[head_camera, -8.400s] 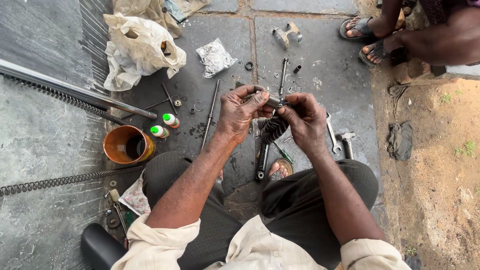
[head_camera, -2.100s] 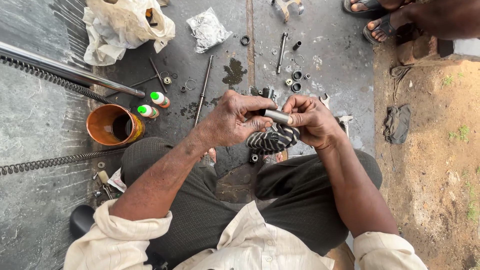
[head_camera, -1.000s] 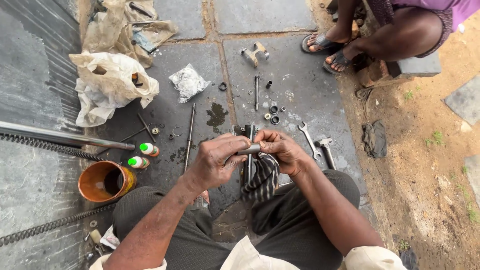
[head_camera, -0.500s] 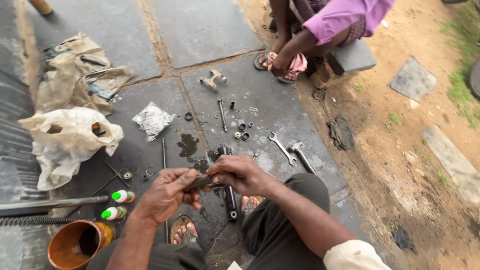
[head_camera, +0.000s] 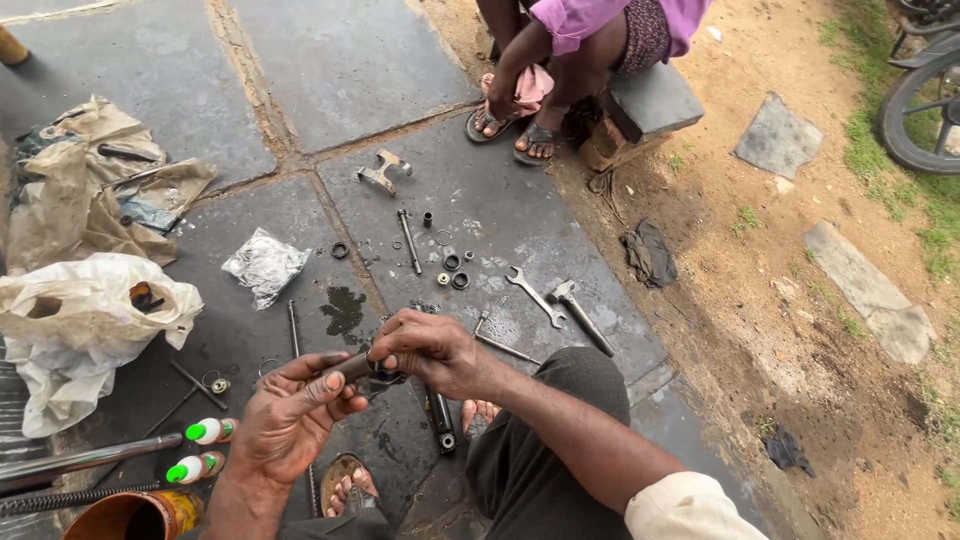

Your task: Cleaning and assembling internal components of a motorcycle front fork suspension.

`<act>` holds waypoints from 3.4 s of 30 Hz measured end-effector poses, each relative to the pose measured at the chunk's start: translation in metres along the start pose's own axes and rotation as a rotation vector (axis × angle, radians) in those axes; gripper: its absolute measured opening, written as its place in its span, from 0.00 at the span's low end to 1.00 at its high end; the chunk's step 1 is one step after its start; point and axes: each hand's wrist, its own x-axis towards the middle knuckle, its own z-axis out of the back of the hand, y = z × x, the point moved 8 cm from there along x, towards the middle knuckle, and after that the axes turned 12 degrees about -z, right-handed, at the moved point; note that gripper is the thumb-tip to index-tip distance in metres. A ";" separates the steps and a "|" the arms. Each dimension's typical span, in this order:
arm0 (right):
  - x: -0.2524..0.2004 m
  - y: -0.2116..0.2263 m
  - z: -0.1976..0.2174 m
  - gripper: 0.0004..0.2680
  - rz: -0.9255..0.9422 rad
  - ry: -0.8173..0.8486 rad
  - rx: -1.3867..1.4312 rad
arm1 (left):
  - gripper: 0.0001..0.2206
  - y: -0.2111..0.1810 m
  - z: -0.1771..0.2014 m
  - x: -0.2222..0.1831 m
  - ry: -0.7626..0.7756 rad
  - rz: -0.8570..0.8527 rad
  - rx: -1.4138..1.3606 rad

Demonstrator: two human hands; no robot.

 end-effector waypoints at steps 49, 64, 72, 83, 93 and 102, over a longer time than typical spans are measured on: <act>-0.006 -0.084 -0.035 0.06 -0.815 0.307 1.202 | 0.13 -0.049 -0.088 -0.044 0.302 -1.159 1.446; -0.006 -0.015 -0.010 0.07 0.234 -0.054 -0.389 | 0.14 -0.007 0.013 0.005 0.017 -0.046 0.200; -0.003 -0.077 -0.014 0.13 -0.800 0.277 1.147 | 0.14 -0.051 -0.081 -0.024 0.277 -0.724 1.054; 0.006 -0.030 0.008 0.13 -0.623 0.077 0.832 | 0.16 -0.040 -0.064 -0.008 0.167 -0.551 0.970; 0.003 -0.025 -0.001 0.17 -0.320 0.128 -0.096 | 0.14 -0.031 -0.054 -0.005 0.116 -0.558 0.864; 0.000 -0.033 -0.013 0.17 -0.386 0.049 -0.320 | 0.09 -0.080 0.000 0.002 -0.487 -0.843 1.128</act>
